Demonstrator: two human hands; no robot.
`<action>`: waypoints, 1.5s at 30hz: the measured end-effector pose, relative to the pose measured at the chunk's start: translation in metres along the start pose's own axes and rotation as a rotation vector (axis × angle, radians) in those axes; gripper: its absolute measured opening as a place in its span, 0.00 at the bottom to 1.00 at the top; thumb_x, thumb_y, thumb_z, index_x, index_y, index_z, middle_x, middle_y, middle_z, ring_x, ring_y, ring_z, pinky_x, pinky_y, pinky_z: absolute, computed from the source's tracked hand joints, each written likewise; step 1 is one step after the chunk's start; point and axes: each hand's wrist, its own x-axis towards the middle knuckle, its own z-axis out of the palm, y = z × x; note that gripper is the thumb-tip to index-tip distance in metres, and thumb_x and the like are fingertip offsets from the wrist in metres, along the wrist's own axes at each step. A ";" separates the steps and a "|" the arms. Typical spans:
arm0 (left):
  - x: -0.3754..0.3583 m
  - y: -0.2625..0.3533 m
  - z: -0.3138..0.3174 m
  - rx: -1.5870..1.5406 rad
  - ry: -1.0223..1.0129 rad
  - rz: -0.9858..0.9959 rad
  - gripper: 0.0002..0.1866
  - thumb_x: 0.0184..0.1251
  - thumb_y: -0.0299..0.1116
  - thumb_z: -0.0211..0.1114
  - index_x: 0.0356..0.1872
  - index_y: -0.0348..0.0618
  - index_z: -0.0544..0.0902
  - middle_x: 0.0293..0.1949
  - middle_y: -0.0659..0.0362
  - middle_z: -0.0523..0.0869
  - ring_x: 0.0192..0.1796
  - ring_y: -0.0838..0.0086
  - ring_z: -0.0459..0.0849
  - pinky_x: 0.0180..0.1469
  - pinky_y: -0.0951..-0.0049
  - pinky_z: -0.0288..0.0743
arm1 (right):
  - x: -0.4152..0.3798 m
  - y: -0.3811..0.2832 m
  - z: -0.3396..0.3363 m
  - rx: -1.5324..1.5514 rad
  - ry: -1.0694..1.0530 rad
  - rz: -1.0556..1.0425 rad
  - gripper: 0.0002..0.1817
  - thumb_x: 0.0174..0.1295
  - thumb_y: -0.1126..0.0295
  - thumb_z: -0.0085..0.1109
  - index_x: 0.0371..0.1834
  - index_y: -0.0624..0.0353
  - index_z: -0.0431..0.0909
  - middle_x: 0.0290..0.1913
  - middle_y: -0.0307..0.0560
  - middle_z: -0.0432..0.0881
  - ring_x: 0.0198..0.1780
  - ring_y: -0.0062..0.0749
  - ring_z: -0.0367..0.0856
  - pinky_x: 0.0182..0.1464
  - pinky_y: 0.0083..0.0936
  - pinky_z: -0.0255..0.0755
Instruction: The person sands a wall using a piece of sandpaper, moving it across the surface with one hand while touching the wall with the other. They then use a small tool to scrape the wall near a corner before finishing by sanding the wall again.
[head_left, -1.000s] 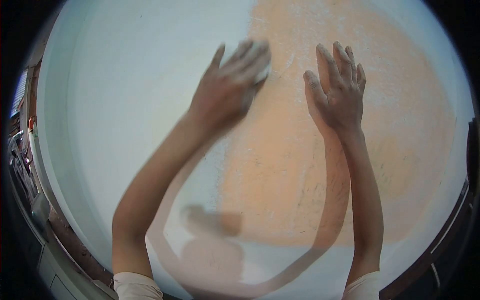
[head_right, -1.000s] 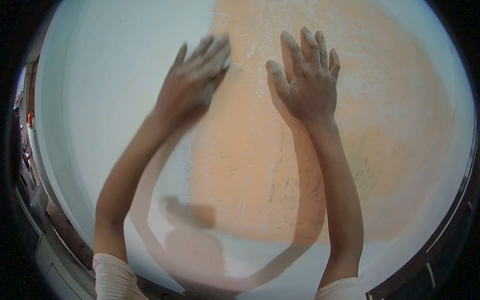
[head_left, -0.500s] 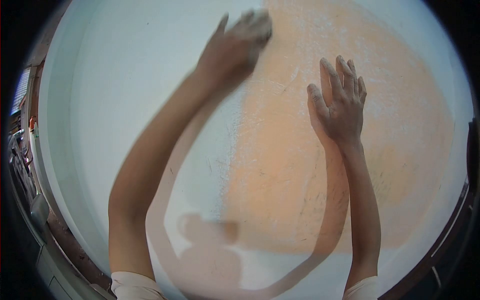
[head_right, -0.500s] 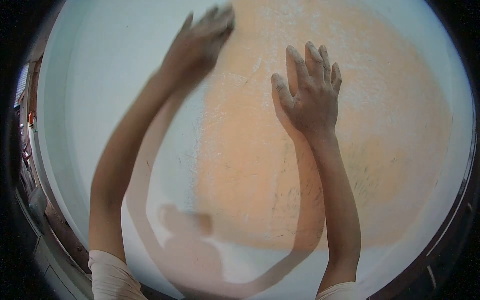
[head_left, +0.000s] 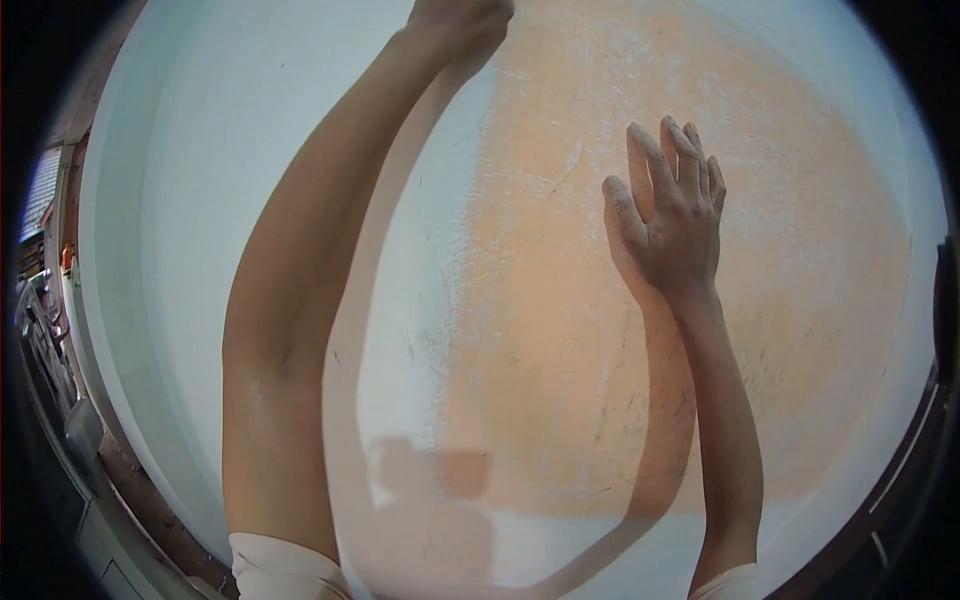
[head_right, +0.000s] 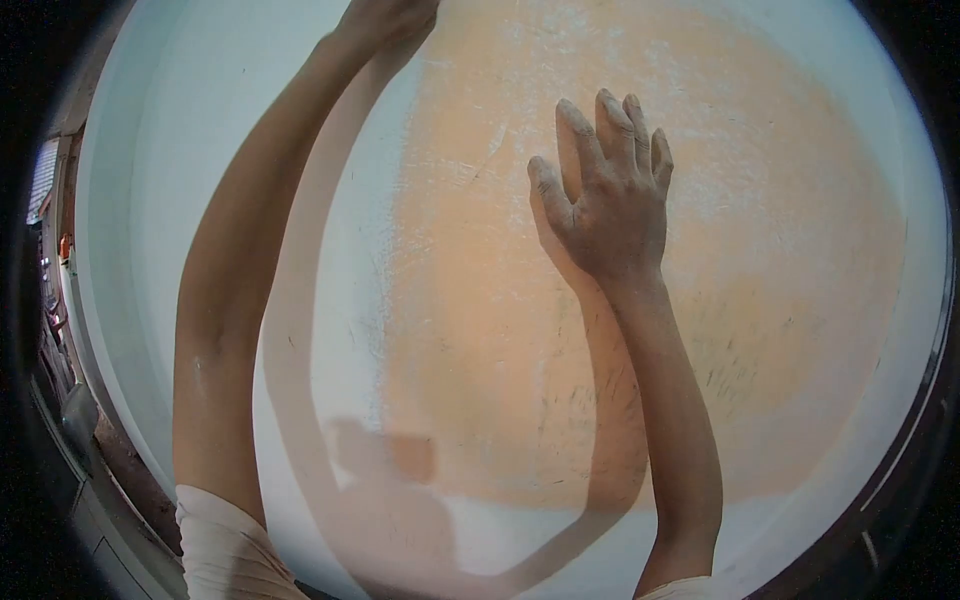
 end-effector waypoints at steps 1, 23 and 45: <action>0.003 0.001 0.002 -0.020 0.021 -0.001 0.25 0.76 0.35 0.33 0.68 0.33 0.59 0.72 0.48 0.57 0.75 0.60 0.50 0.76 0.59 0.38 | 0.001 0.001 0.000 0.001 0.003 -0.001 0.27 0.62 0.52 0.51 0.63 0.48 0.69 0.65 0.54 0.67 0.71 0.50 0.58 0.70 0.54 0.48; -0.086 0.009 -0.014 0.059 -0.160 0.084 0.26 0.77 0.40 0.30 0.68 0.35 0.59 0.72 0.48 0.56 0.75 0.60 0.49 0.76 0.57 0.39 | 0.004 0.005 0.001 -0.003 0.039 -0.012 0.25 0.61 0.53 0.52 0.62 0.48 0.70 0.64 0.53 0.67 0.70 0.49 0.61 0.69 0.52 0.49; -0.053 0.034 -0.032 -0.114 -0.011 0.046 0.26 0.77 0.41 0.32 0.67 0.34 0.61 0.72 0.48 0.57 0.75 0.59 0.50 0.76 0.57 0.39 | 0.005 0.006 0.000 0.008 0.066 -0.015 0.25 0.59 0.56 0.55 0.59 0.49 0.72 0.61 0.52 0.69 0.68 0.46 0.63 0.69 0.49 0.51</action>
